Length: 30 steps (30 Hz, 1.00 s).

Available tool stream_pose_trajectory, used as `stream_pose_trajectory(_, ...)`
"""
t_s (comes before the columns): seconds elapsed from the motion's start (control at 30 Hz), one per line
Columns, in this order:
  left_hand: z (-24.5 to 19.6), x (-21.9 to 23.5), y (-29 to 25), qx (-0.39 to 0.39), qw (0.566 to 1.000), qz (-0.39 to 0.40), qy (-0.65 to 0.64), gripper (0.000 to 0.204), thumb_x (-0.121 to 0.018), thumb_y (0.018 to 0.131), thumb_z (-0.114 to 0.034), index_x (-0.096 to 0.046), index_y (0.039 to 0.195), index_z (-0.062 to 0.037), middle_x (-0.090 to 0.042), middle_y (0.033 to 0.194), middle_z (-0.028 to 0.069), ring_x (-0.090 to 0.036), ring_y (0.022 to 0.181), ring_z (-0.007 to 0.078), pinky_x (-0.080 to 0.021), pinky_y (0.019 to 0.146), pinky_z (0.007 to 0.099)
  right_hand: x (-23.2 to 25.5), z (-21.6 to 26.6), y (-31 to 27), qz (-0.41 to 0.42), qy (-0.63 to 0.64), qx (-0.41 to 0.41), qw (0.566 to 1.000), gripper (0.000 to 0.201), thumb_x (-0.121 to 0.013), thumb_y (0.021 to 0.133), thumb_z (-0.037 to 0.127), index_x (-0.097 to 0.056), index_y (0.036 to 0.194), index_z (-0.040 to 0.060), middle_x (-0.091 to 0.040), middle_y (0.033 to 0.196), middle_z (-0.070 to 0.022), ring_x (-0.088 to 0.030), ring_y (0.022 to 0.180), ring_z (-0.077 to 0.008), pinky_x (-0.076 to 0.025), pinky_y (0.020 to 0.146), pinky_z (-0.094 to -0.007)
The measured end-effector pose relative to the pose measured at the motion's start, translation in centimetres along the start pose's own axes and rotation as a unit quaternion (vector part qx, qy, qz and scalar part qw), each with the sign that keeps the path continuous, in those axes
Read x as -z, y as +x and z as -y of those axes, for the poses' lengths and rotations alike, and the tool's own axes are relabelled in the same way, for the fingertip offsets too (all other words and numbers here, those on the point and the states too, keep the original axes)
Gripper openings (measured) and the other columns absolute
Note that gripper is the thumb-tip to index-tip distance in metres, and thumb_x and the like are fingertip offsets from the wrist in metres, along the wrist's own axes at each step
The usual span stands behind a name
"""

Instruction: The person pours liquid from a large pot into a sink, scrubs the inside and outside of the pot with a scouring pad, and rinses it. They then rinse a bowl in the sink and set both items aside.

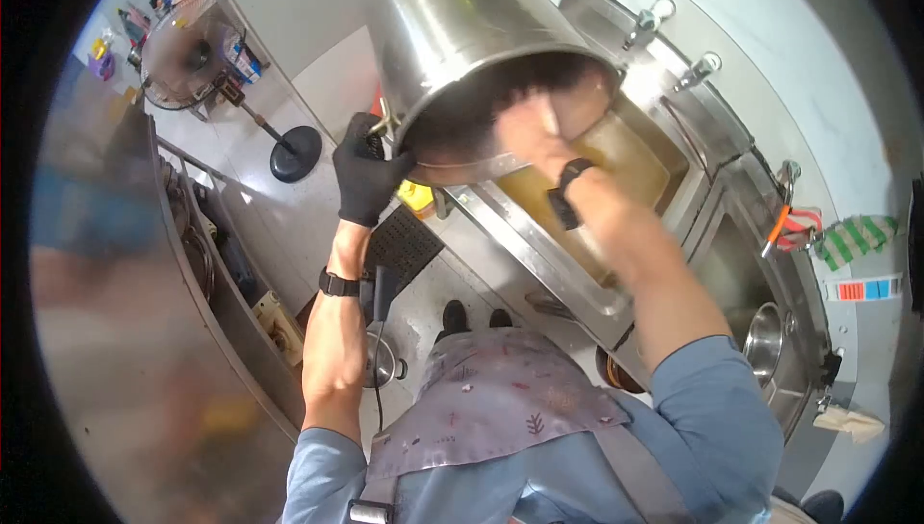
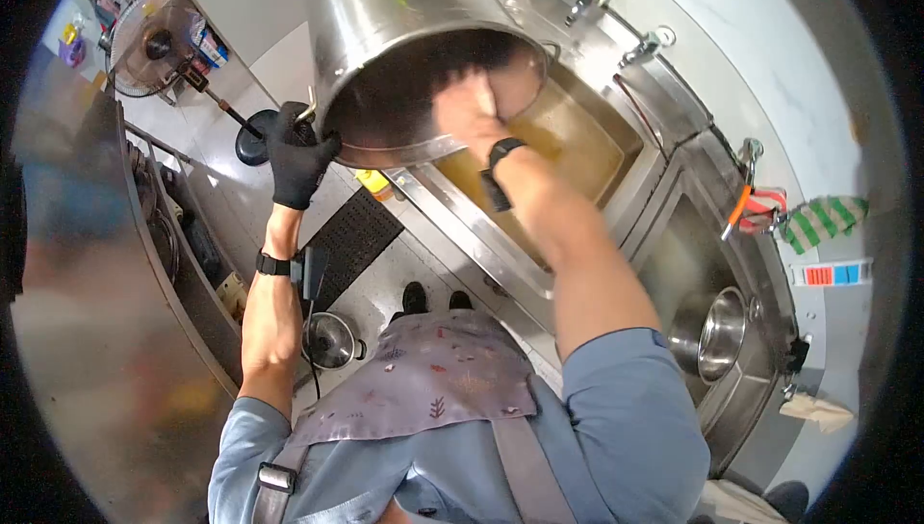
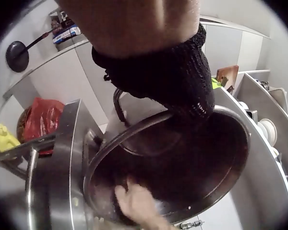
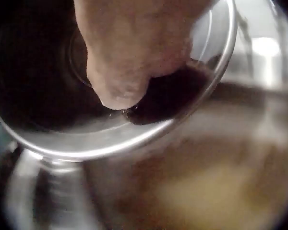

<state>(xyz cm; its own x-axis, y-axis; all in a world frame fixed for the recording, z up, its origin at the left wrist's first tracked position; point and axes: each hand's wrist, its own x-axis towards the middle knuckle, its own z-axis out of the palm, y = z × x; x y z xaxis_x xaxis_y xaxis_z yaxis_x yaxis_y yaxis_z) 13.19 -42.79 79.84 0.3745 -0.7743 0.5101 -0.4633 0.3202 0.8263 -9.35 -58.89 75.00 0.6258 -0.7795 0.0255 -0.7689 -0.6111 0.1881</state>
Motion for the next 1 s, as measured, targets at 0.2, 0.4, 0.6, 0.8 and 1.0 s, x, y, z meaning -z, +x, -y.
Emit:
stream_pose_trajectory(0.2, 0.1, -0.6, -0.9, 0.066, 0.996, 0.058, -0.010, 0.039, -0.079, 0.067, -0.001, -0.059, 0.100, -0.0027, -0.053, 0.083, -0.0015, -0.050, 0.075, 0.0074, -0.045, 0.067, 0.0246, -9.3, -0.6, 7.8, -0.100, -0.044, -0.001, 0.994, 0.056, -0.039, 0.104, 0.026, -0.042, 0.156, 0.0059, -0.038, 0.163, -0.0181, -0.034, 0.152, -0.0295, -0.022, 0.127, -0.0454)
stream_pose_trajectory(0.4, -0.3, -1.4, -1.1, 0.080, 0.996, 0.048, 0.006, 0.036, -0.079, 0.068, 0.002, -0.058, 0.097, -0.0028, -0.051, 0.082, -0.0027, -0.043, 0.069, 0.0049, -0.038, 0.061, 0.0218, -1.8, 8.6, 5.2, -0.145, 0.562, 0.032, 0.814, 0.051, -0.059, 0.099, 0.028, -0.057, 0.143, 0.0031, -0.061, 0.143, -0.0186, -0.056, 0.133, -0.0380, -0.043, 0.115, -0.0469)
stream_pose_trajectory(0.6, 1.5, -0.3, -2.1, 0.053, 0.998, -0.008, -0.019, 0.036, -0.082, 0.066, -0.008, -0.061, 0.095, -0.0042, -0.054, 0.072, 0.0003, -0.048, 0.064, 0.0069, -0.043, 0.058, 0.0263, -1.5, 0.8, 2.1, 0.165, -0.017, 0.064, 0.984, 0.039, -0.055, 0.096, 0.030, -0.074, 0.122, 0.0069, -0.069, 0.130, -0.0166, -0.062, 0.125, -0.0330, -0.043, 0.111, -0.0436)
stream_pose_trajectory(0.8, -0.4, -0.8, -0.6, 0.034, 0.999, 0.008, 0.020, 0.035, -0.079, 0.067, -0.001, -0.057, 0.094, -0.0008, -0.053, 0.081, -0.0014, -0.048, 0.072, 0.0079, -0.043, 0.064, 0.0245, -2.7, 11.8, 3.3, -0.153, 0.504, -0.096, 0.845, 0.042, -0.053, 0.102, 0.026, -0.058, 0.137, 0.0038, -0.060, 0.139, -0.0265, -0.057, 0.129, -0.0415, -0.045, 0.108, -0.0507)
stream_pose_trajectory(1.0, -0.3, 0.2, 0.5, -0.055, 0.998, 0.033, 0.010, 0.036, -0.078, 0.066, -0.001, -0.060, 0.098, -0.0019, -0.052, 0.081, -0.0024, -0.047, 0.073, 0.0080, -0.043, 0.066, 0.0242, -0.5, -1.7, -4.6, -0.129, -0.066, 0.029, 0.989, 0.028, -0.062, 0.089, 0.021, -0.070, 0.110, 0.0050, -0.064, 0.101, -0.0143, -0.059, 0.110, -0.0337, -0.046, 0.101, -0.0517)
